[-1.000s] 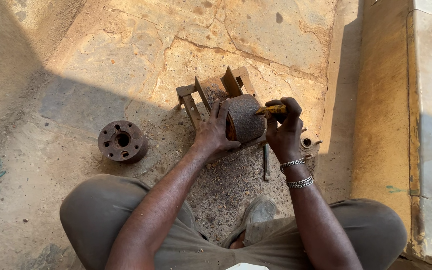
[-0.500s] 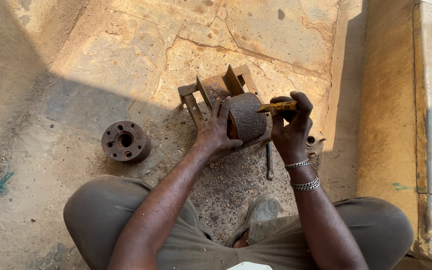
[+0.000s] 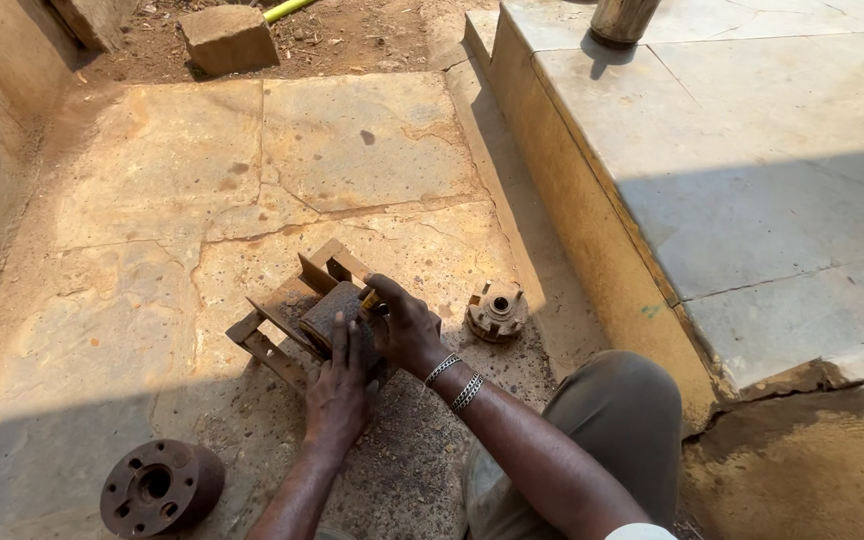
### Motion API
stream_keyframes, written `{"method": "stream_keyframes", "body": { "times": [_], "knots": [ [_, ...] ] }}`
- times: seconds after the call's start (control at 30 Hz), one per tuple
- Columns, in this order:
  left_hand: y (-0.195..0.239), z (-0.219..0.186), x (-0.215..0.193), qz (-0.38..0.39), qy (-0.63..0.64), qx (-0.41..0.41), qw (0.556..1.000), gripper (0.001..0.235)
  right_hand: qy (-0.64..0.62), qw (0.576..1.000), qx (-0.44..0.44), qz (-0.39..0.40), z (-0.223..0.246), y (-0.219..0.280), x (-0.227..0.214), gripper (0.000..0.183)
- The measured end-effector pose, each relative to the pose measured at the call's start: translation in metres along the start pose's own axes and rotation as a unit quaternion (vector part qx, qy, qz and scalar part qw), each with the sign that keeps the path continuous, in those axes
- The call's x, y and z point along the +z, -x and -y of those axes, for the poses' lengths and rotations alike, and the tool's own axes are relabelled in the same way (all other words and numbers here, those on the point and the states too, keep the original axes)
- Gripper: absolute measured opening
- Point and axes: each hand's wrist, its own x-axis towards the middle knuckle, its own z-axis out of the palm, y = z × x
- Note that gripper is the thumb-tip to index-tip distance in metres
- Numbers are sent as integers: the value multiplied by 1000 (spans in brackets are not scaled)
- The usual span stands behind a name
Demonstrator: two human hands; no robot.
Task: The person sits on the ground and uses a chisel to scrape rust and debris from a cylindrical metal part held in a wooden jig. The person repeatedly scrapes the surface and rotates the part to access different areas.
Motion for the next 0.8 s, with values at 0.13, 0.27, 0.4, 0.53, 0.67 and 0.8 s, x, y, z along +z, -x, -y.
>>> {"method": "stream_keyframes", "body": {
  "times": [0.13,0.27,0.4,0.53,0.67,0.8],
  "knots": [
    [1,-16,-4,50,33,-2,998,65,9,1000,-1,-2,-2,10,-5,74],
    [5,-6,0,-23,55,64,996,31,26,1000,-7,-7,2,23,-17,69],
    [16,-4,11,-87,62,126,986,28,17,996,-80,-30,15,28,-16,65],
    [17,-6,15,-7,194,-35,980,30,12,999,-30,7,22,33,-19,60],
    [12,-2,10,-62,369,-262,890,49,33,999,14,-6,32,32,-7,50],
    [12,-7,12,-33,394,-365,843,66,-28,989,95,-109,37,15,7,38]
  ]
}}
